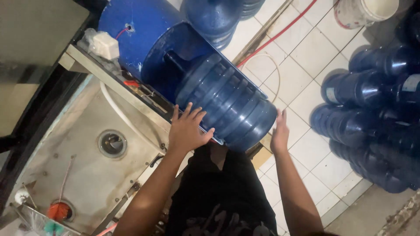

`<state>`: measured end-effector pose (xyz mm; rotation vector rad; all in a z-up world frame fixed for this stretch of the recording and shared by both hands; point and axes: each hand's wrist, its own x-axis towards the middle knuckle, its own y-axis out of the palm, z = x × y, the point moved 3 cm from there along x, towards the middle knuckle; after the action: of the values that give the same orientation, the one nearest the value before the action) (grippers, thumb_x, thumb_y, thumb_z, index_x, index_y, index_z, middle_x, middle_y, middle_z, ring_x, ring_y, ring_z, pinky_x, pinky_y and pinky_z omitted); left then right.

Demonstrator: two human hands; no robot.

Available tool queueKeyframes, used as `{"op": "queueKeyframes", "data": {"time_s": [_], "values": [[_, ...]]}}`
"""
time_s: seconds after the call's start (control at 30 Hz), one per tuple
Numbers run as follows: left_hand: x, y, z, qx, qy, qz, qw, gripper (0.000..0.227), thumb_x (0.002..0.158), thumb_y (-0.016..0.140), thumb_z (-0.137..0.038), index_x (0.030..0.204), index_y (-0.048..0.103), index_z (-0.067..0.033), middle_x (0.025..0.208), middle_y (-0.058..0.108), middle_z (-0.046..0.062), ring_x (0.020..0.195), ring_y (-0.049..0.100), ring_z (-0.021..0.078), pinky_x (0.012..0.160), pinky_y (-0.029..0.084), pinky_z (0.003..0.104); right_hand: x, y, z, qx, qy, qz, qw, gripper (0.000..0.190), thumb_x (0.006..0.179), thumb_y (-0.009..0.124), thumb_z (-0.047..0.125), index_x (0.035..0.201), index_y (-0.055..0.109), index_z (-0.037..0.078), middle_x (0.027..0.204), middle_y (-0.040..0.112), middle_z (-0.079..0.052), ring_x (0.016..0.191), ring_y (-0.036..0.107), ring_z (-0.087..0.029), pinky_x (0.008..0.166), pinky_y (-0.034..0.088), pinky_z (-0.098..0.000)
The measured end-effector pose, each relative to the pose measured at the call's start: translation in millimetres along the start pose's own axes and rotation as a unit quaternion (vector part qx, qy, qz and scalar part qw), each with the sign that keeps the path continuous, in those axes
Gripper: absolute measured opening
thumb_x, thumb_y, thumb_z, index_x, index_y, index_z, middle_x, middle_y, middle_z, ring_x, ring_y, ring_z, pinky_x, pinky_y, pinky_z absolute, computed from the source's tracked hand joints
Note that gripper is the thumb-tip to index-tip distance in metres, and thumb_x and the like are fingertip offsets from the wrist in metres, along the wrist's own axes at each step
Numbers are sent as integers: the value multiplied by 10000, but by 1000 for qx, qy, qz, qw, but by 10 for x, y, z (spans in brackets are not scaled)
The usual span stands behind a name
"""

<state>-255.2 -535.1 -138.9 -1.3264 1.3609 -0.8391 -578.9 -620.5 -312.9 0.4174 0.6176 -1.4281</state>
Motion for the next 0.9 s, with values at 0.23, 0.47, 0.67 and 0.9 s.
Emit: {"op": "queueKeyframes", "data": {"time_s": [0.23,0.47,0.67,0.9], "values": [[11,48,51,11,10,-14,1000,639,835,659,-583,1232,720,-86,1358,666,91,1398,493,315,1200,230,609,364,563,-695,35,-94,130,987,744,953,488,587,1438,476,23,1404,522,-149,1219,564,-276,1031,483,-436],[6,8,40,1,9,-33,999,631,811,670,-568,1226,727,-96,1338,682,79,1381,521,305,1188,280,594,-1148,670,-759,242,356,118,895,889,921,413,750,1167,595,-85,969,672,-227,872,655,-339,832,538,-485],[15,1,12,10,4,-3,1000,631,806,670,-579,1225,726,-111,1340,679,74,1376,523,307,1173,291,580,-1006,188,64,-147,-202,-84,965,546,983,631,344,1351,563,-55,1248,526,-162,1198,539,-272,967,489,-376],[15,50,29,18,-7,26,999,653,827,627,-594,1270,701,-121,1374,651,65,1399,479,294,1188,256,573,579,283,-418,334,189,49,922,589,1006,444,530,1356,554,69,1302,606,-121,1182,594,-282,1008,497,-470]]}}
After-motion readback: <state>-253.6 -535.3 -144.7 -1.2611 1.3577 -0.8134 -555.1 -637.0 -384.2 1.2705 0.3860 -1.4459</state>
